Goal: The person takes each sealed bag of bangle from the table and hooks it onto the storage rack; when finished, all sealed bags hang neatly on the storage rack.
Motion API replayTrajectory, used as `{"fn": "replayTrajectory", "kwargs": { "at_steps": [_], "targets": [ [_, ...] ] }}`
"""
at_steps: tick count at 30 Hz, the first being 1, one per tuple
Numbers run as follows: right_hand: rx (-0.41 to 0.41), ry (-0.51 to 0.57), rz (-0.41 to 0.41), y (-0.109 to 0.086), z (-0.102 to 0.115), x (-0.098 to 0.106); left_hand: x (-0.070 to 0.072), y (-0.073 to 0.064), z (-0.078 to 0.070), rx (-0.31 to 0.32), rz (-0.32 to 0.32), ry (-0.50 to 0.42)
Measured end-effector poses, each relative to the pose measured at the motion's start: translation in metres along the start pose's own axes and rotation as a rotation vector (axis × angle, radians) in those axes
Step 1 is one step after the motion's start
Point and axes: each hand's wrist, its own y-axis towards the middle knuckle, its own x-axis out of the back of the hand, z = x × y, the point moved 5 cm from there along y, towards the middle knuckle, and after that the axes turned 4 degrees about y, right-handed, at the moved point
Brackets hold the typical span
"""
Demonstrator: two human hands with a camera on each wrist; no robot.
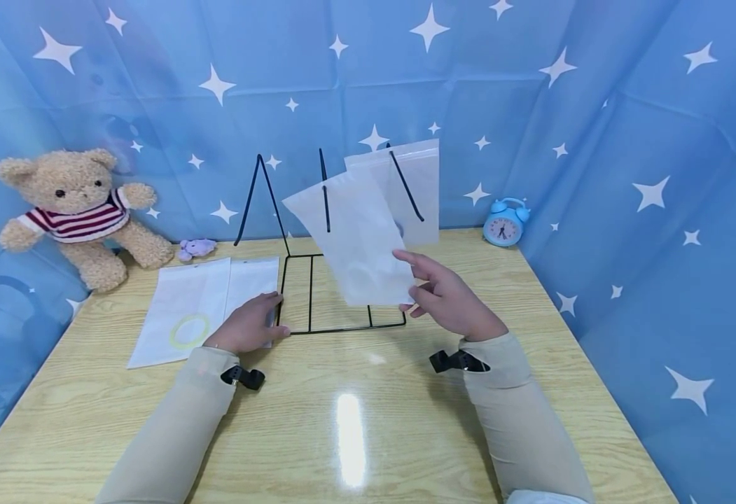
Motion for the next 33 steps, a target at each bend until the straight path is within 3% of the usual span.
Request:
{"fn": "replayTrajectory", "kwargs": {
  "at_steps": [13, 22, 28, 33],
  "targets": [
    [0.096, 0.097, -0.035, 0.002, 0.003, -0.003, 0.002, -0.001, -0.003, -0.019, -0.005, 0.022],
    [0.073, 0.141, -0.011, 0.005, -0.004, -0.005, 0.0, 0.001, -0.001, -0.008, -0.005, 0.026],
    [0.046, 0.114, 0.027, 0.006, -0.007, -0.008, -0.003, 0.002, 0.001, -0.008, -0.005, 0.021],
    [0.067, 0.012, 0.097, 0.005, -0.01, -0.013, -0.001, 0.0, 0.0, -0.005, 0.003, 0.019]
  ]
}}
